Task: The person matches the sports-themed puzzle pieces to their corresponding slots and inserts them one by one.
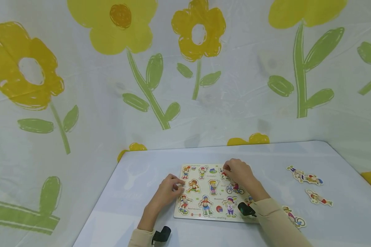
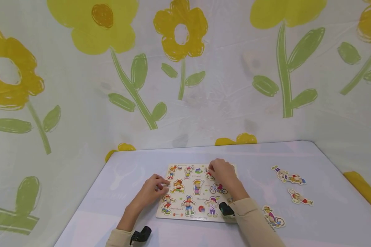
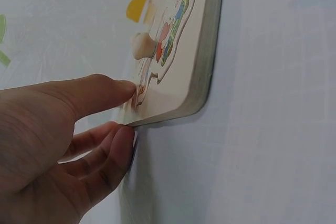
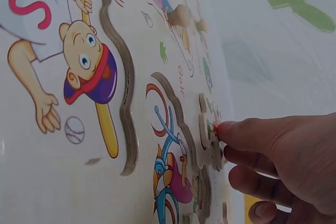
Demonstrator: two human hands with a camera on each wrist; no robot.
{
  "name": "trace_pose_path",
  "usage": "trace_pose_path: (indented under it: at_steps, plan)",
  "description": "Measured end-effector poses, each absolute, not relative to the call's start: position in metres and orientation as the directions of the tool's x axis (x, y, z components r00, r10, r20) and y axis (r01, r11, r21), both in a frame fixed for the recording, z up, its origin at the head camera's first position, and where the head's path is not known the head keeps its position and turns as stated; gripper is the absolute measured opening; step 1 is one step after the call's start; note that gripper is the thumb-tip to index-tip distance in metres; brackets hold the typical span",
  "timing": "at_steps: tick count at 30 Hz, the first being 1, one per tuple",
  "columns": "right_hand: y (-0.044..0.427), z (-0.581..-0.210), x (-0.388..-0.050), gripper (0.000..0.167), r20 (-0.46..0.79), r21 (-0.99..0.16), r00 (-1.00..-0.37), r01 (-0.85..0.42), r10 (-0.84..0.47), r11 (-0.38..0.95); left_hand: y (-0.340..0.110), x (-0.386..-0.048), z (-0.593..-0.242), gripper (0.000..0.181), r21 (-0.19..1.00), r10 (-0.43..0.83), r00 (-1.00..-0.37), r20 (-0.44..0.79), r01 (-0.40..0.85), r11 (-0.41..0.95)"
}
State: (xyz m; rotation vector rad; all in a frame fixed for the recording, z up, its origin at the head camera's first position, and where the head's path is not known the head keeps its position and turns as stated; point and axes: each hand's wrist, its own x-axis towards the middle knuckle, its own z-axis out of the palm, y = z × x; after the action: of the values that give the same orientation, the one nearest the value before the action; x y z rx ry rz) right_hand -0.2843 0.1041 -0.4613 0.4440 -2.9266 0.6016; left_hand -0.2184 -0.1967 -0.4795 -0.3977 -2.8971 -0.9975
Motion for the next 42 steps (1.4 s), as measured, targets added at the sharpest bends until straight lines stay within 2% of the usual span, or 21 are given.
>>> trace_pose_path:
  at_steps: [16, 23, 35, 42]
  plan:
    - [0.103, -0.465, -0.283, 0.014, 0.176, -0.37, -0.951, -0.302, -0.253, 0.879, -0.196, -0.219, -0.481, 0.023, 0.595, 0.208, -0.97, 0.123, 0.24, 0.768]
    - [0.106, -0.466, -0.281, 0.017, 0.15, -0.336, -0.942, -0.335, -0.301, 0.881, -0.196, -0.218, -0.478, 0.023, 0.591, 0.212, -0.968, 0.133, 0.249, 0.767]
    - [0.117, -0.47, -0.265, 0.045, 0.113, -0.368, -0.914, -0.403, -0.39, 0.838, -0.195, -0.216, -0.475, 0.023, 0.605, 0.205, -0.971, 0.12, 0.235, 0.76]
    - [0.129, -0.474, -0.255, 0.061, 0.09, -0.447, -0.898, -0.423, -0.431, 0.788, -0.195, -0.218, -0.477, 0.024, 0.6, 0.218, -0.967, 0.128, 0.251, 0.76]
